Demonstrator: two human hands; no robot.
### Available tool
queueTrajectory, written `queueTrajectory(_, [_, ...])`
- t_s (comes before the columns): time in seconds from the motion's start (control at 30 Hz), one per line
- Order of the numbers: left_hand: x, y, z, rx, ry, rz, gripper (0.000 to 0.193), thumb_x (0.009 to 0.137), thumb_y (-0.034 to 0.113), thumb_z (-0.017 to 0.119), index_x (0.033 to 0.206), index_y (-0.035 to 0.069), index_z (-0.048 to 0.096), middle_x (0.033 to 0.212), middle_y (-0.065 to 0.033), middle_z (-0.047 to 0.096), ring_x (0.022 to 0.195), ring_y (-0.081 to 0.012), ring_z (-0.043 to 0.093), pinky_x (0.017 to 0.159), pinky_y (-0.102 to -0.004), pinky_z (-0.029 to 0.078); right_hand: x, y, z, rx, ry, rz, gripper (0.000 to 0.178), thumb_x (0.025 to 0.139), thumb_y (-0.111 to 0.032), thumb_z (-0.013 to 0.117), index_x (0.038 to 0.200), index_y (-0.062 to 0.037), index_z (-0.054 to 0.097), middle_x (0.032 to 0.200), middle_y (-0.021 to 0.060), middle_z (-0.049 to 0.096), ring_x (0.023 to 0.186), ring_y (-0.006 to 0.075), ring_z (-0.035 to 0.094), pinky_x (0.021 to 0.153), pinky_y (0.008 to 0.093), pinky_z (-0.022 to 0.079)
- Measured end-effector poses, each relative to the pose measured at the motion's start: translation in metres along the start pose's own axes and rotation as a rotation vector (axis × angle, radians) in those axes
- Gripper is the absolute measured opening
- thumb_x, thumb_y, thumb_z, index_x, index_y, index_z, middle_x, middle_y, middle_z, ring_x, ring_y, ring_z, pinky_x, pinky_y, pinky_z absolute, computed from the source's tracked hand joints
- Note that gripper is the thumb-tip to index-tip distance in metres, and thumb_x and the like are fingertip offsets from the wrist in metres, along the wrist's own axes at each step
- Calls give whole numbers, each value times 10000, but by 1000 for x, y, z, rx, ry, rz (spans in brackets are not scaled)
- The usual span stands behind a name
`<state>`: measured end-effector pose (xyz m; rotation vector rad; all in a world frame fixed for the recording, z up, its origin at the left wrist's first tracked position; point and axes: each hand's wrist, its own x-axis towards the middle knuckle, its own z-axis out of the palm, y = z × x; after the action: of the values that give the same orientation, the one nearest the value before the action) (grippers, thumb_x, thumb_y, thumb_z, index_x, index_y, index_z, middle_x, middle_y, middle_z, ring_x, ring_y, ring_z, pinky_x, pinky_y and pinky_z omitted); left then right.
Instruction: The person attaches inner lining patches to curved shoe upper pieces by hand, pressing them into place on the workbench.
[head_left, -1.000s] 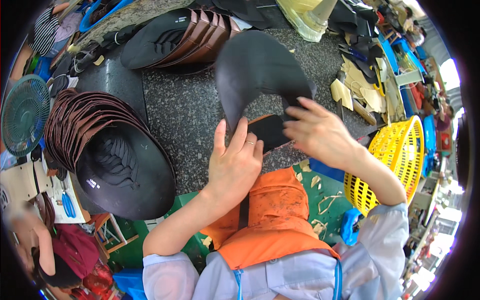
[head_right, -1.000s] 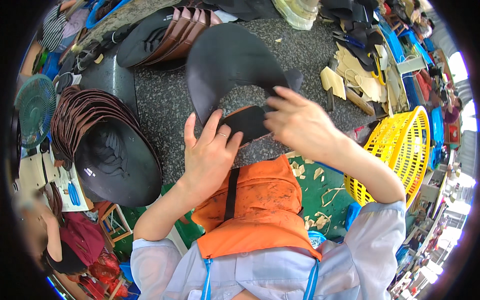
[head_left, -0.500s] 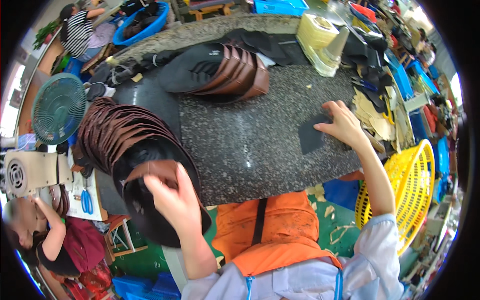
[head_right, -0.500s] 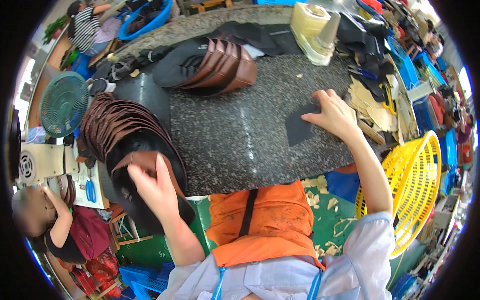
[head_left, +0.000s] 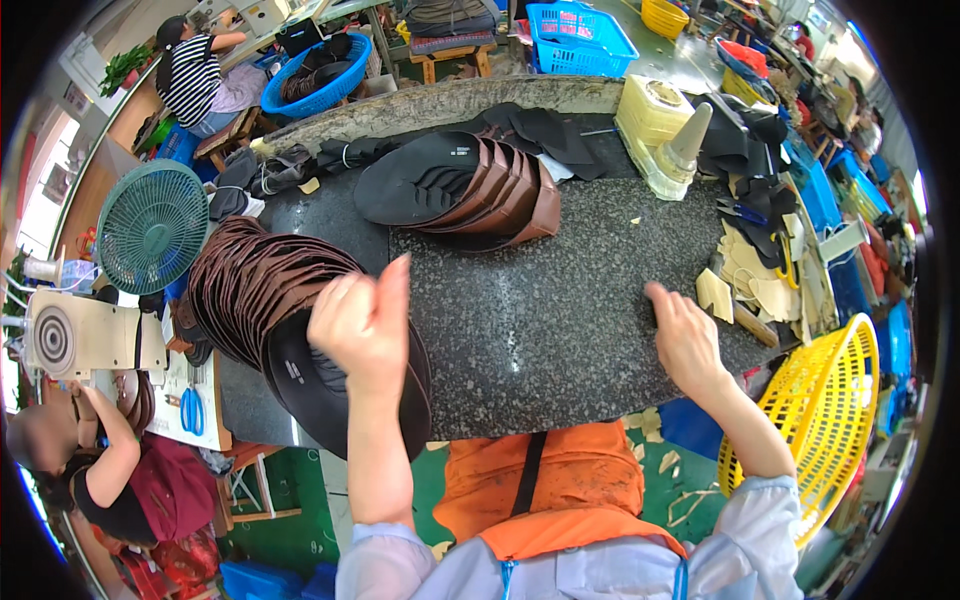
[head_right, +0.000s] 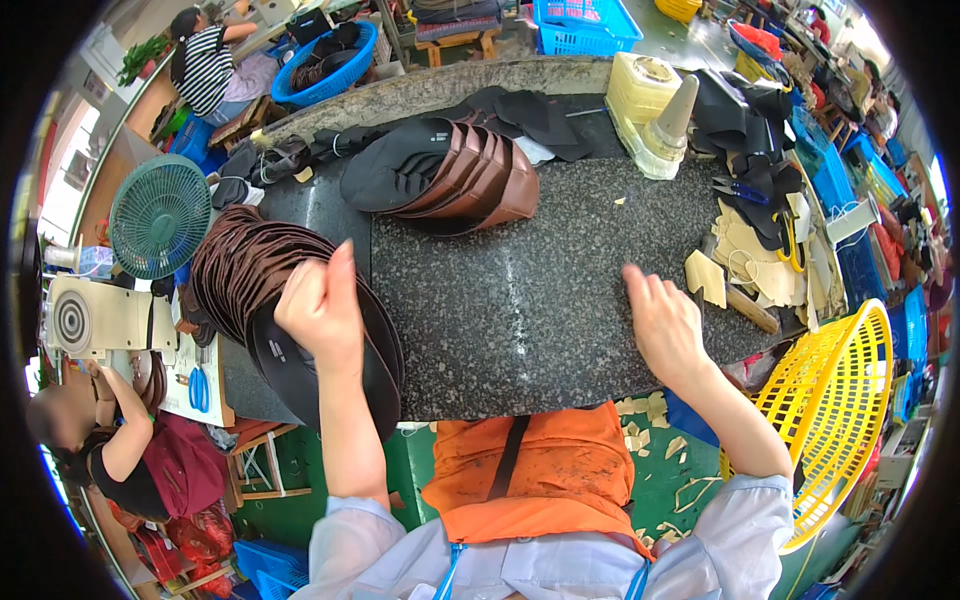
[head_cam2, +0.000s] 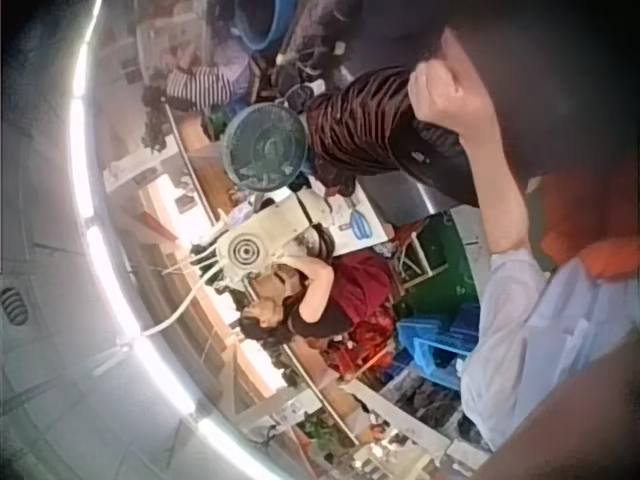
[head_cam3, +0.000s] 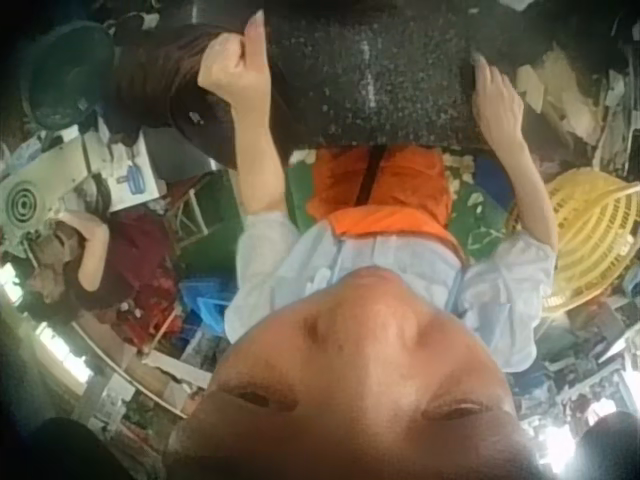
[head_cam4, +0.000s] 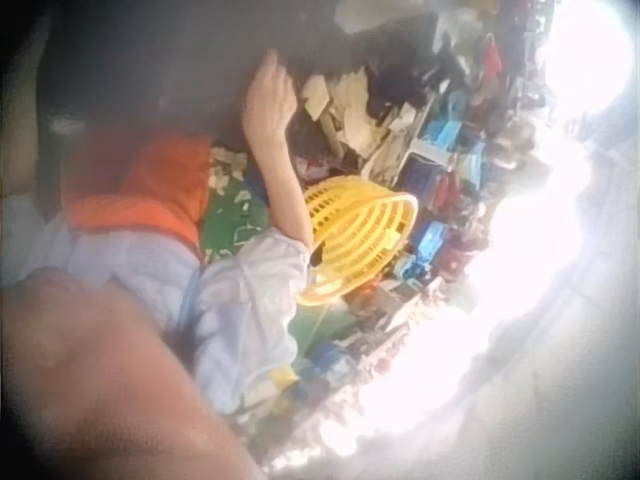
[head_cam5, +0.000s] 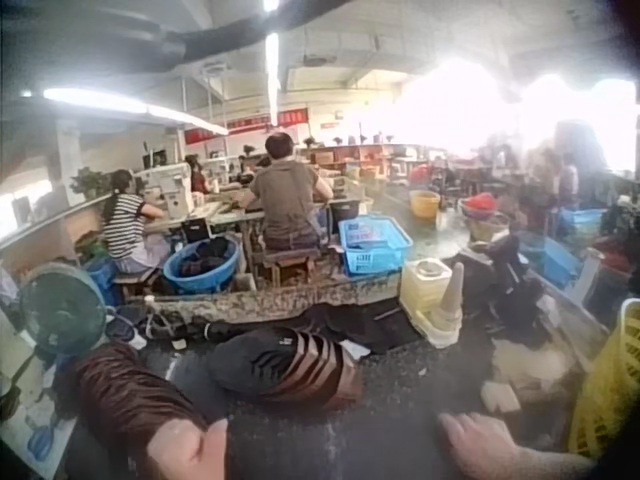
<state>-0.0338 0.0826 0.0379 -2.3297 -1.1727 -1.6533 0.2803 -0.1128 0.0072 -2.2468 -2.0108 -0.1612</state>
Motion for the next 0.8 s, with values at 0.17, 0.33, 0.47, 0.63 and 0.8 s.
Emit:
queueTrajectory(0.17, [62,-46,148,159,-721,-263,188,909,197,707,989,31,744,879,-126,713,779,-217,686,737,-327,511,20,-18,-16,425,173,32,430,852,19,607,1273,-16,530,1064,185,645,986,358,644,847,421,518])
queueTrajectory(0.33, [68,-57,138,-906,-287,-909,209,937,165,666,960,-38,712,877,-51,711,789,-131,664,731,-285,523,9,-13,-24,653,138,221,129,803,-14,704,904,-14,624,837,129,655,784,280,669,710,348,518])
queueTrajectory(0.47, [84,-4,73,-1305,-271,-881,183,966,207,679,962,25,701,930,-36,706,843,-95,658,778,-264,523,21,-7,-30,1185,-8,374,136,848,-39,713,926,-34,601,832,33,640,765,119,615,690,270,492])
queueTrajectory(0.63, [23,82,46,-1403,-284,-904,95,939,103,698,948,8,703,956,-12,692,874,-71,618,839,-233,481,80,-53,-54,2143,385,273,197,1018,-120,557,1179,-7,551,1033,78,644,920,180,670,834,347,559])
queueTrajectory(0.8, [-10,121,42,-1762,-363,-1074,120,936,4,656,1055,0,640,1048,-44,676,995,-103,625,957,-280,481,122,-91,-43,1260,918,300,209,1005,-151,596,1135,-2,530,983,73,602,891,114,556,806,275,471])
